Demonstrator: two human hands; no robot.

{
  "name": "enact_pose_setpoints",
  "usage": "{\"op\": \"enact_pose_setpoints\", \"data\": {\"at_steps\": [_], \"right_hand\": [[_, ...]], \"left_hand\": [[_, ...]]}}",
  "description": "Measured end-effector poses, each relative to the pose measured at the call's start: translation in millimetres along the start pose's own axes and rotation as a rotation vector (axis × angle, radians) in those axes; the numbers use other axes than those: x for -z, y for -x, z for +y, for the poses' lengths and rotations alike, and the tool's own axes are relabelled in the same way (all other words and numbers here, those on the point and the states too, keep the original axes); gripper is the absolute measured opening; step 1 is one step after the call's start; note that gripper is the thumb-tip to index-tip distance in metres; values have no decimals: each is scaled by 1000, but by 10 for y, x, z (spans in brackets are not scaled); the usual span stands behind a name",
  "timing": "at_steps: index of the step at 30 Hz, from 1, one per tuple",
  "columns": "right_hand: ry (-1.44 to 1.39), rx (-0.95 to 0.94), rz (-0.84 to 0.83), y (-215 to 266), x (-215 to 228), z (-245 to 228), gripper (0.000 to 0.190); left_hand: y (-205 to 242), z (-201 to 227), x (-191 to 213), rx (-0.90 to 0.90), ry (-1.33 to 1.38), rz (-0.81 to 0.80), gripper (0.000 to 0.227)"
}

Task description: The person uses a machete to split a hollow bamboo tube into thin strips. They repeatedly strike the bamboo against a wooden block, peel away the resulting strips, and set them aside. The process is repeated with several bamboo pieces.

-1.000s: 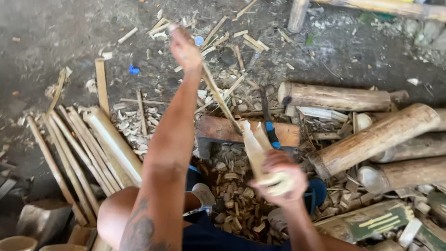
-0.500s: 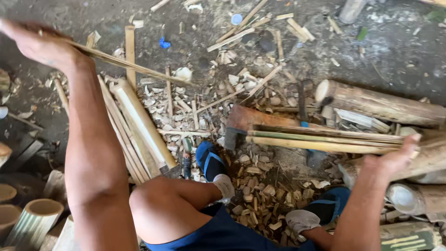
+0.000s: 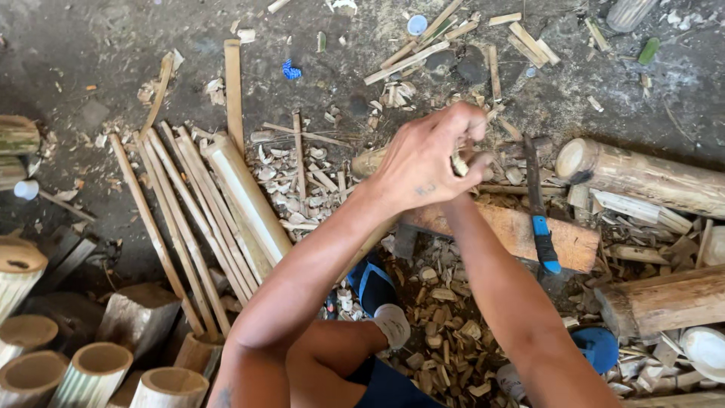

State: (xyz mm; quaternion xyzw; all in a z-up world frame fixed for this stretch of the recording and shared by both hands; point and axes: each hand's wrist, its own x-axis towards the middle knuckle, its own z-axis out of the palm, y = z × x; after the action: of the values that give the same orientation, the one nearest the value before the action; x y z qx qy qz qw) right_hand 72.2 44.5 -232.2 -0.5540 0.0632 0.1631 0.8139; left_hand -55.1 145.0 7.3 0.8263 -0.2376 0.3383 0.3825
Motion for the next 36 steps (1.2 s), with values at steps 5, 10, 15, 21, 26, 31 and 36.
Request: {"op": "enact_pose_setpoints", "data": {"at_steps": [5,10,15,21,26,31,36], "right_hand": [[309,57,-230,-447,237,370,39],[1067,771,-181,-80,851,-126,75],[1772,96,156,1118,2119,-494,68],[1300,-275,164,1392,2548,-443,70],[42,56,30,1957,2474,-651,35],[17,115,-108,2715,2007,-1450,34],[547,508,-186,3476,1494,-2141,55]], "left_hand": [[77,-105,-74,-50,-52,155,33],[242,-153,-119,-111,-37,115,33],[83,-20,-153,-270,-248,25,35],[-174,253,-443,-232,-65,10,35],[-63,872,-923,100,310,132,34],[-21,1129,-1406,133,487,48,57],[89,1043,-1488,10,418,-163,79]]}}
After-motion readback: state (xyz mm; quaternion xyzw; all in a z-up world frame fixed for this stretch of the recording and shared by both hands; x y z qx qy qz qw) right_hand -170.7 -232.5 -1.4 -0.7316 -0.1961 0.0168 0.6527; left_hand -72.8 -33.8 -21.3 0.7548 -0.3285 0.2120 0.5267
